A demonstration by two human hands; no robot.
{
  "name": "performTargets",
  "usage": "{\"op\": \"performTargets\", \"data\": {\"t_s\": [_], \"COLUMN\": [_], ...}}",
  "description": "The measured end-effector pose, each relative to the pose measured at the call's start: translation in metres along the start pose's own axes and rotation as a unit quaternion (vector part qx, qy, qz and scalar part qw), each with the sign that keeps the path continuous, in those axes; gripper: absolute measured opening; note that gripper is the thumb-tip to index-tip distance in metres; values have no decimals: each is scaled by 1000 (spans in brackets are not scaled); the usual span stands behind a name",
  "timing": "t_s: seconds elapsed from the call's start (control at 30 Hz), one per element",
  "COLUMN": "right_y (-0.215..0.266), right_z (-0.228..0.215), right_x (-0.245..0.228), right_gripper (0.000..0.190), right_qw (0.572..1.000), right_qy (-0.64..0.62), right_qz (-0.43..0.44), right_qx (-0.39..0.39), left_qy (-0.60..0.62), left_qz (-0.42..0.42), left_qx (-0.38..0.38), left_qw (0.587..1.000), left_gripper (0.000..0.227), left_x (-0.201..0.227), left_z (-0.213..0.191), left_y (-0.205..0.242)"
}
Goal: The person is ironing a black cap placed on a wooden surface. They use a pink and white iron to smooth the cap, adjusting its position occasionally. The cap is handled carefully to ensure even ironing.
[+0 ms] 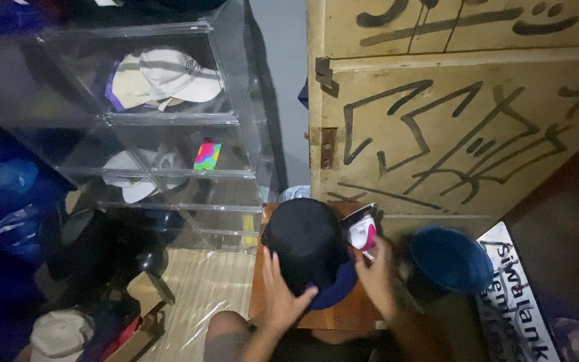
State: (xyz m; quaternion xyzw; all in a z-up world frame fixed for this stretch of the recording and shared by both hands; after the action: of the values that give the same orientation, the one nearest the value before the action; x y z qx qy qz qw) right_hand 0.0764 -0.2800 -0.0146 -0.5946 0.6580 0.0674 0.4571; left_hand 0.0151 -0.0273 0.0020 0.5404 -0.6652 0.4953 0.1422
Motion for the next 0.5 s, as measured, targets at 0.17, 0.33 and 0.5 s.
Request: {"op": "performTargets", "data": {"t_s": [0.17,0.33,0.5], "right_y": [13,10,7], "right_z": [31,46,15], "right_x": [-31,-21,-32], "right_gripper": [78,29,22], "right_qw": [978,973,981], "right_qy": [93,91,115], "right_qz": [-81,-183,-132], "right_qx": [-168,-110,-85], "left_qy": [-21,18,5], "left_qz": [-10,-7,51], "left_qx": [-45,-50,-44], "left_qw": [999,999,998], "left_gripper": [88,67,27], "left_x": [-29,-38,-1], "left_z": [18,-5,-50], "left_y": [22,1,-16]}}
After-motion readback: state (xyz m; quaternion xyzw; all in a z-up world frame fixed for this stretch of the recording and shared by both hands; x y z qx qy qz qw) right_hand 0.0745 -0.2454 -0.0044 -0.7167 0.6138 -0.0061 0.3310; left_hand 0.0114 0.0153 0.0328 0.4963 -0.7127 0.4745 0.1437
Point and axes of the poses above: each hand's wrist, its own y-axis away from the middle knuckle, its own z-axis out of the palm, x = y × z, the point moved 7 cm from there along -y, towards the middle knuckle, and after that the axes turned 6 degrees about y, right-handed, at the moved point
